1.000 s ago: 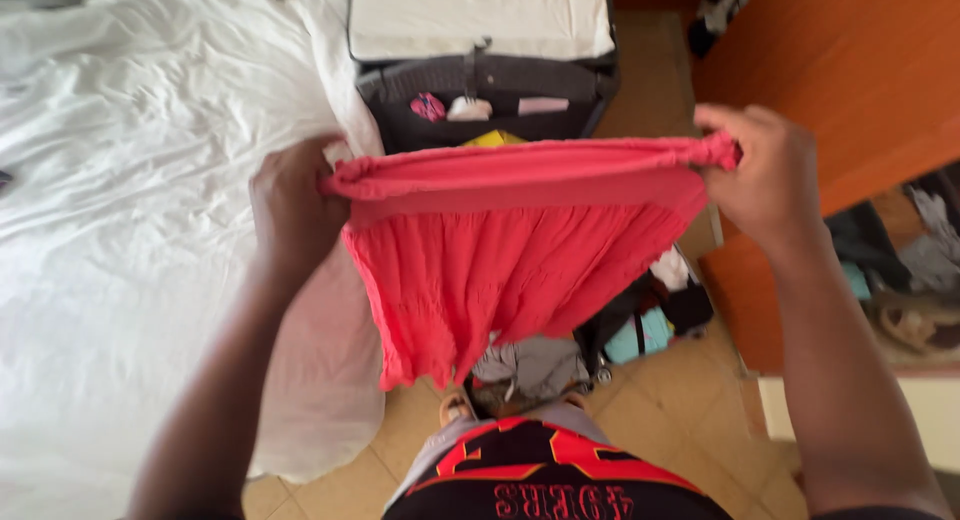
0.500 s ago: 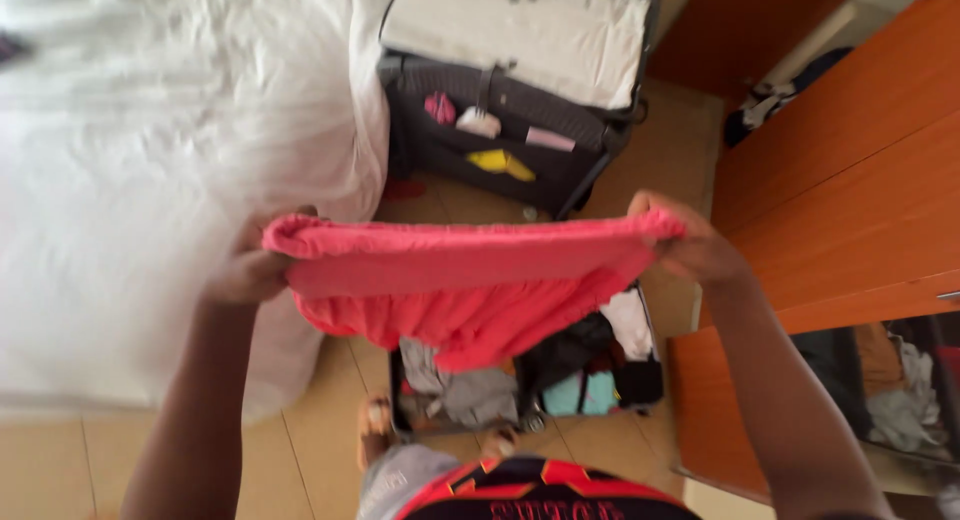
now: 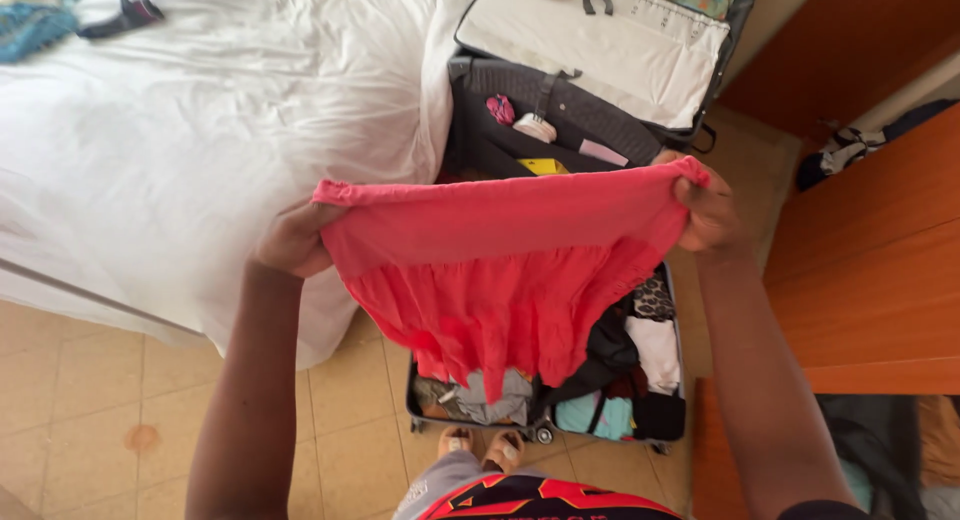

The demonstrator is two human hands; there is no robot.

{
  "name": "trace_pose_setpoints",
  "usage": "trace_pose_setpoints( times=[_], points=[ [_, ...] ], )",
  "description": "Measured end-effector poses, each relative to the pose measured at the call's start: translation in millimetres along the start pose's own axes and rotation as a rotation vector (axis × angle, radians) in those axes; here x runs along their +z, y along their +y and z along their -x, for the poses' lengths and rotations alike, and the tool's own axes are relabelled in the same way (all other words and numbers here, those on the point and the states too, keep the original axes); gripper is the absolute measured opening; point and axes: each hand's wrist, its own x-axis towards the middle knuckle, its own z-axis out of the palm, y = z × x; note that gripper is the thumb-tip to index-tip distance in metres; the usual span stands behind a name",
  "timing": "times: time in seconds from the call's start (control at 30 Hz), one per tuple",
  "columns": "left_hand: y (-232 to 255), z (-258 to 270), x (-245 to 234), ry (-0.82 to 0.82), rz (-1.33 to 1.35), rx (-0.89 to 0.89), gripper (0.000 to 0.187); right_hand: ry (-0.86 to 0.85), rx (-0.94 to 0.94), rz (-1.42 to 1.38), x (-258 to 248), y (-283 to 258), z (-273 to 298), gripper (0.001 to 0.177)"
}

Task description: The person unzips an internal compartment of a suitcase to reveal more clothes, then selects a pink garment and a grey shirt, folding the pink garment into a roll and laying the grey shirt out on a bed.

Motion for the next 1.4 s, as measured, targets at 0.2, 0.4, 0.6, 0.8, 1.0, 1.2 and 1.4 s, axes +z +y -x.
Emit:
trace_pose_setpoints(
  times=[0.2,0.4,0.6,0.8,1.0,1.2,1.4],
  points=[
    [-3,-19,-12,0.001,0.311,0.007,0.045,0.221,0.356,-0.110,27,6,-34,0.052],
    [-49,-61,51,0.290,0.424,0.078,0.046,0.511,0.312,-0.229,102,56,-45,0.042],
    [-84,-48,127,0.392,0.088,0.243,0.049,0.516,0.147,-0.132,187,109,-38,0.042],
    [-104,-40,160,0.434,-1.063,0.523,0.054,0.388,0.008,-0.115,242,132,-45,0.044],
    [-89,-26,162,0.218,-0.627,0.251,0.075,0.162,-0.169,0.094,239,131,-41,0.049],
    [-81,-26,180,0.012,-0.566,0.192,0.091,0.340,-0.019,-0.008,193,115,-26,0.029],
    [-99,-24,214,0.089,-0.400,0.155,0.093,0.328,0.006,-0.017,155,79,-12,0.029]
  ],
)
